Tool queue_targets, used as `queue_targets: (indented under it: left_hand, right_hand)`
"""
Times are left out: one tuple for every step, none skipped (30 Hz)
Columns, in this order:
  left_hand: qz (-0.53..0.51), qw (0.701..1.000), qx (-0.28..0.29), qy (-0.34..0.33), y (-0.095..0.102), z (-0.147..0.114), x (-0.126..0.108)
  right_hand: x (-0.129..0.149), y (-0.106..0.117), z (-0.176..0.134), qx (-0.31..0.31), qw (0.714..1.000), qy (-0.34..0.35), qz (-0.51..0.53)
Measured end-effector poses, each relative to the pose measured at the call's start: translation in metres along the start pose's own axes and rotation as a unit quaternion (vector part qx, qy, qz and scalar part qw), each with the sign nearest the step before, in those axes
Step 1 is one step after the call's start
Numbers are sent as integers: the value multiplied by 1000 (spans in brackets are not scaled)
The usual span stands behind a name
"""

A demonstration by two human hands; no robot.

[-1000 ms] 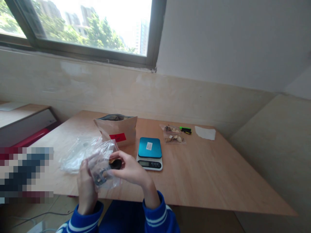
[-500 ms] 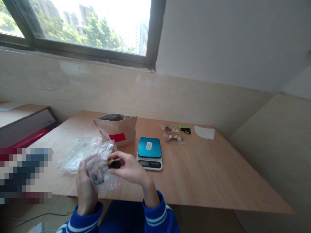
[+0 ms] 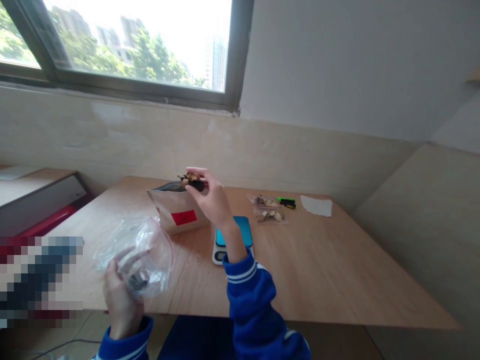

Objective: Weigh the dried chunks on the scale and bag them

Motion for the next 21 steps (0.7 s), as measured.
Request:
queue_targets:
  left_hand:
    - [-3,1000,2,3,0,0,-1]
    - [-4,1000,3,5,0,0,-1]
    - [-5,1000,3,5,0,0,-2]
    - [-4,1000,2,3,0,1,-2]
    - [-2,1000,1,0,1,2,-3]
    - [-1,1000,0,-2,1,3,-3]
    - [0,1000,0,-3,2,4,-3]
    - [-1,1000,-1,-3,2,5,-3]
    - [-3,1000,-2,0,3,6,-3]
    - [-5,1000,-3,2,3,6,-2]
    - [-6,1000,-4,4,4,7,-2]
    - [-7,1000,-5,5,4,7,-2]
    - [-7,1000,-6,6,4,7,-1]
    - [-7,1000,-6,7,4,8,-1]
    - [-9,1000,-4,7,4,8,0]
    - [-10,1000,-3,8,3,8,0]
    - [-11,1000,-1,8,3,8,1]
    - [-11,1000,0,8,2,8,1]
    - [-12,1000,1,6,2,8,2]
    - [-12,1000,1,5,2,7,2]
    - [-12,1000,2,3,1,7,2]
  right_hand:
    - [-3,-5,8,16,999,15,-27]
    - [-6,-9,14,34,998,28,-51]
    - [-10,-13,18,47,996,38,-71]
    - [-13,-15,20,55,994,45,-88]
    - [-16,-17,21,57,992,47,-103]
    - [-18,-17,21,57,990,44,-118]
    - [-19,-16,20,57,988,39,-136]
    - [-20,-15,18,58,985,35,-159]
    - [-19,-14,17,62,980,33,-186]
    - [-18,-13,15,70,974,33,-214]
    - [-17,-12,14,78,967,35,-241]
    - [-15,-10,13,85,960,37,-264]
    - [-14,-9,13,89,955,40,-280]
    - [-13,-7,13,91,952,43,-288]
    - [-13,-6,12,89,952,46,-290]
    - [-12,-5,12,82,953,49,-287]
    - [-11,-4,13,73,955,54,-281]
    - [-11,-4,13,63,958,60,-275]
    - [-10,-5,13,55,959,67,-269]
    - [-11,-6,14,51,960,75,-264]
    - [-11,-8,15,49,961,82,-260]
Point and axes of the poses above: each hand's wrist, its own z-axis towards the middle knuckle, its own y-axis out of the back of the hand, x = y × z, the point moved 4 cm from there along z, towards the middle knuckle, and after that the axes turned 3 degrees about z, right-handed, at the moved point
